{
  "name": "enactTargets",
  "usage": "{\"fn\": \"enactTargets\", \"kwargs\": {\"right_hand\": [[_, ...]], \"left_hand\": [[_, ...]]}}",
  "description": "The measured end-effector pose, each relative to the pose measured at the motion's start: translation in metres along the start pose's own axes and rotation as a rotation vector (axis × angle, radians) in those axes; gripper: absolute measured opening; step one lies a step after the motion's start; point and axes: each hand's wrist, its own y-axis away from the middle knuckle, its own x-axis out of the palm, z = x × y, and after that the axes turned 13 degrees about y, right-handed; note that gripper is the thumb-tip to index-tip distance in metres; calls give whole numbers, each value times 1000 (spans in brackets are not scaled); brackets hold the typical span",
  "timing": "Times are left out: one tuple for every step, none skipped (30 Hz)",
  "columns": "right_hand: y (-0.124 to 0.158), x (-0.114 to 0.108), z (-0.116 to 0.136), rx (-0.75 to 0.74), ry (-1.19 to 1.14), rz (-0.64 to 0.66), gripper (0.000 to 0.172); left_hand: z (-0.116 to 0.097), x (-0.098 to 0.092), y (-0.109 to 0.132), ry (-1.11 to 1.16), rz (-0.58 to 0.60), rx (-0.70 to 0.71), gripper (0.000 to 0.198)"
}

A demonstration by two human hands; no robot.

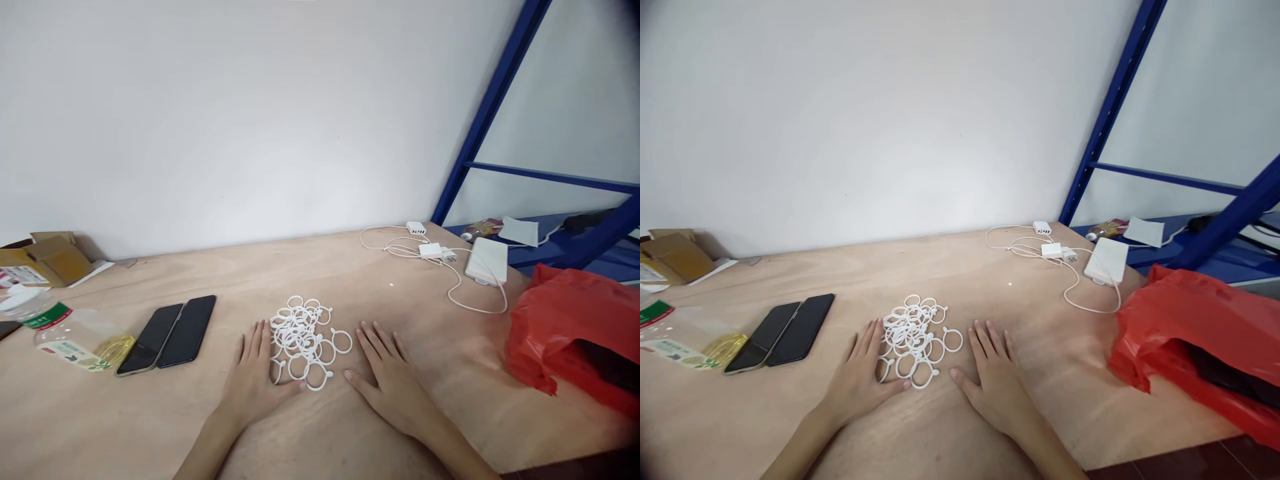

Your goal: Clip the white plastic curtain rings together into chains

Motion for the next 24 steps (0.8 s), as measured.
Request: {"fn": "enactTargets", "kwargs": {"right_hand": [[0, 0, 0, -1, 0, -2, 77], [0, 0, 0, -4, -1, -3, 77], [0, 0, 0, -6, -3, -3, 77], [0, -1, 0, -8, -5, -1, 77], [0, -1, 0, -8, -9, 1, 76], [0, -1, 0, -6, -14, 3, 76], [0, -2, 1, -4, -20, 2, 76], [0, -2, 1, 0, -28, -2, 76], [0, -2, 1, 5, -37, -10, 77], [0, -1, 1, 9, -46, -22, 77], [0, -1, 0, 15, -56, -39, 78], [1, -1, 0, 19, -65, -59, 78], [1, 0, 0, 20, -74, -81, 77], [2, 0, 0, 19, -82, -106, 75], [3, 0, 0, 18, -91, -132, 73], [4, 0, 0, 19, -101, -158, 69], [5, -1, 0, 20, -112, -184, 65], [7, -2, 1, 14, -127, -208, 60], [8, -4, 2, -5, -143, -229, 54], [10, -7, 3, -42, -158, -243, 47], [12, -10, 4, -101, -171, -248, 41], [13, -14, 5, -174, -180, -244, 37], [14, -18, 5, -245, -186, -236, 35], [15, -22, 6, -304, -186, -224, 34]], "left_hand": [[-4, 3, -8, 14, 8, -5, 117], [-7, 5, -16, 28, 1, -14, 118], [-11, 8, -25, 42, -7, -20, 118], [-15, 11, -33, 54, -11, -24, 117], [-20, 13, -41, 64, -16, -28, 116], [-24, 16, -49, 69, -20, -33, 116], [-27, 18, -57, 72, -30, -49, 116], [-31, 21, -64, 73, -22, -55, 116], [-34, 23, -72, 75, -13, -60, 115], [-37, 26, -80, 77, -5, -71, 115], [-40, 28, -88, 79, -2, -82, 114], [-42, 30, -96, 82, -2, -84, 114], [-44, 32, -104, 83, 1, -91, 115], [-46, 34, -112, 85, -2, -101, 116], [-48, 36, -119, 88, 1, -103, 117], [-50, 38, -127, 90, 6, -108, 117], [-51, 40, -134, 94, 12, -116, 117], [-52, 42, -140, 98, 18, -123, 119], [-53, 43, -145, 103, 20, -130, 121], [-53, 45, -149, 106, 19, -135, 122], [-52, 46, -151, 110, 14, -136, 123], [-52, 47, -153, 115, 7, -133, 123], [-51, 48, -154, 124, -2, -127, 123], [-50, 48, -154, 139, -10, -119, 123]]}}
